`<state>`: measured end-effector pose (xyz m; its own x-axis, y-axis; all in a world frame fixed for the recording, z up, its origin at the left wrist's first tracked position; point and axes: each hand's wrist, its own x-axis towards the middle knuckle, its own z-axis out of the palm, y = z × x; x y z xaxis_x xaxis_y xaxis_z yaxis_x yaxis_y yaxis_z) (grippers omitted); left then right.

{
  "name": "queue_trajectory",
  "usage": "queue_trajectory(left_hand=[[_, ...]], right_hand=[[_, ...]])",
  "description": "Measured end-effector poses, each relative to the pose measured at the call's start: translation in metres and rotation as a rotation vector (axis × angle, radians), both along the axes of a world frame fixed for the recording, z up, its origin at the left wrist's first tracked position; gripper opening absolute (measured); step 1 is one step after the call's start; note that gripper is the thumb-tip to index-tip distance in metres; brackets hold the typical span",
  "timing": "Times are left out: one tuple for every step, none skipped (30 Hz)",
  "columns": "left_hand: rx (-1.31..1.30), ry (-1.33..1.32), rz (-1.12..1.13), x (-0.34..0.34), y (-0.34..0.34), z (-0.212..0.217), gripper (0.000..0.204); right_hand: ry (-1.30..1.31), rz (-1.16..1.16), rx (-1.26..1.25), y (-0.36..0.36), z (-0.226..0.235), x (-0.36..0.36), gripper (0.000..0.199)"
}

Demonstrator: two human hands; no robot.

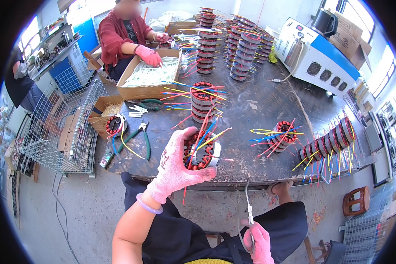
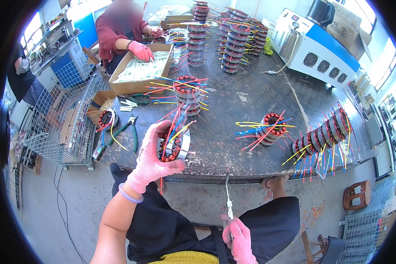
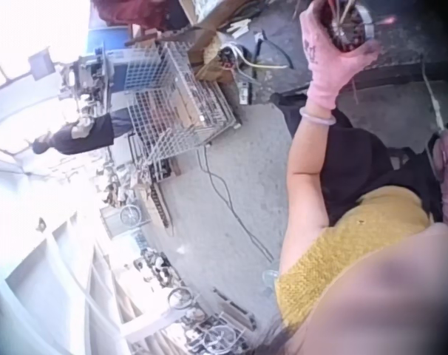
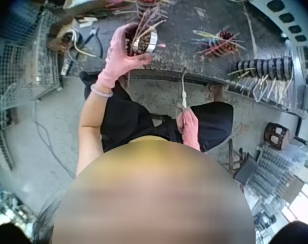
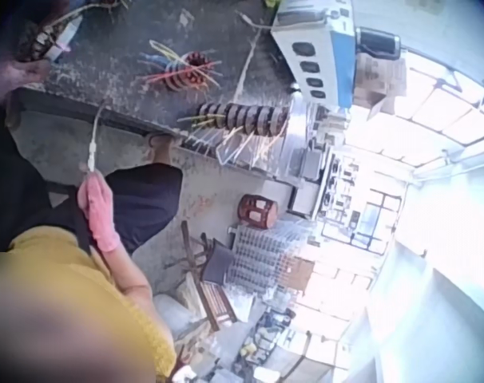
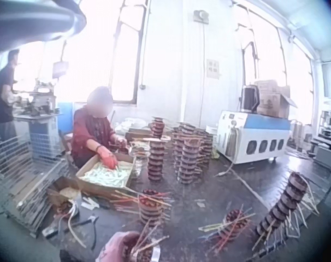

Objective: The person uses a soldering iron to heat and join the ends of multicolored wires protruding from stacked circular components on a workbench. They hold each component with a gloved hand, apply the soldering iron to individual wire ends, and then place the component back on the table. The process is repeated across several components.

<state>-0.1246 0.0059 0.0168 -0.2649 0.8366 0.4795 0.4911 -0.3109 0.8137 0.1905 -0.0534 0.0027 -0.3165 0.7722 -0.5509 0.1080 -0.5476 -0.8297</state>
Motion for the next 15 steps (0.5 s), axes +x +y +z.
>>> queue_trajectory(left_hand=[[0.032,0.010,0.011,0.0006,0.0009,-0.0013,0.099],[0.051,0.127,0.049,-0.0016,0.0008,0.0001,0.102],[0.061,0.164,0.060,-0.0021,-0.0003,0.0026,0.103],[0.092,0.213,0.106,-0.0006,-0.0010,0.0045,0.104],[0.123,0.261,0.151,0.0008,-0.0010,0.0052,0.106],[0.141,0.260,0.163,0.0002,-0.0005,0.0038,0.108],[0.159,0.259,0.174,-0.0009,0.0009,0.0010,0.110],[0.177,0.257,0.185,-0.0017,0.0017,-0.0008,0.112],[0.181,0.272,0.197,-0.0018,0.0016,-0.0013,0.112],[0.186,0.286,0.209,-0.0020,0.0012,-0.0016,0.112],[0.190,0.301,0.221,-0.0023,0.0009,-0.0017,0.112],[0.196,0.319,0.225,-0.0027,0.0019,-0.0012,0.112],[0.193,0.317,0.219,-0.0021,0.0020,-0.0008,0.112],[0.190,0.315,0.214,-0.0015,0.0018,-0.0002,0.112],[0.185,0.314,0.211,-0.0015,0.0012,-0.0002,0.112]], right_hand=[[-0.005,-0.006,-0.014,-0.0004,0.0000,0.0001,0.044],[-0.002,-0.002,-0.001,-0.0015,-0.0008,0.0007,0.043],[0.004,0.002,0.015,-0.0019,-0.0020,0.0008,0.043],[0.010,0.005,0.032,-0.0022,-0.0030,0.0012,0.043],[0.010,0.006,0.040,-0.0020,-0.0040,0.0022,0.043],[0.012,0.012,0.047,-0.0018,-0.0051,0.0026,0.043],[0.014,0.018,0.053,-0.0018,-0.0057,0.0029,0.043],[0.015,0.019,0.054,-0.0021,-0.0059,0.0030,0.042],[0.015,0.019,0.053,-0.0025,-0.0058,0.0031,0.042],[0.015,0.019,0.053,-0.0028,-0.0056,0.0032,0.042],[0.022,0.014,0.051,-0.0028,-0.0053,0.0026,0.042],[0.027,0.007,0.054,-0.0021,-0.0048,0.0016,0.043],[0.032,0.001,0.056,-0.0016,-0.0043,0.0010,0.044],[0.031,-0.001,0.060,-0.0015,-0.0037,0.0008,0.044],[0.032,-0.001,0.063,-0.0016,-0.0032,0.0005,0.044]])
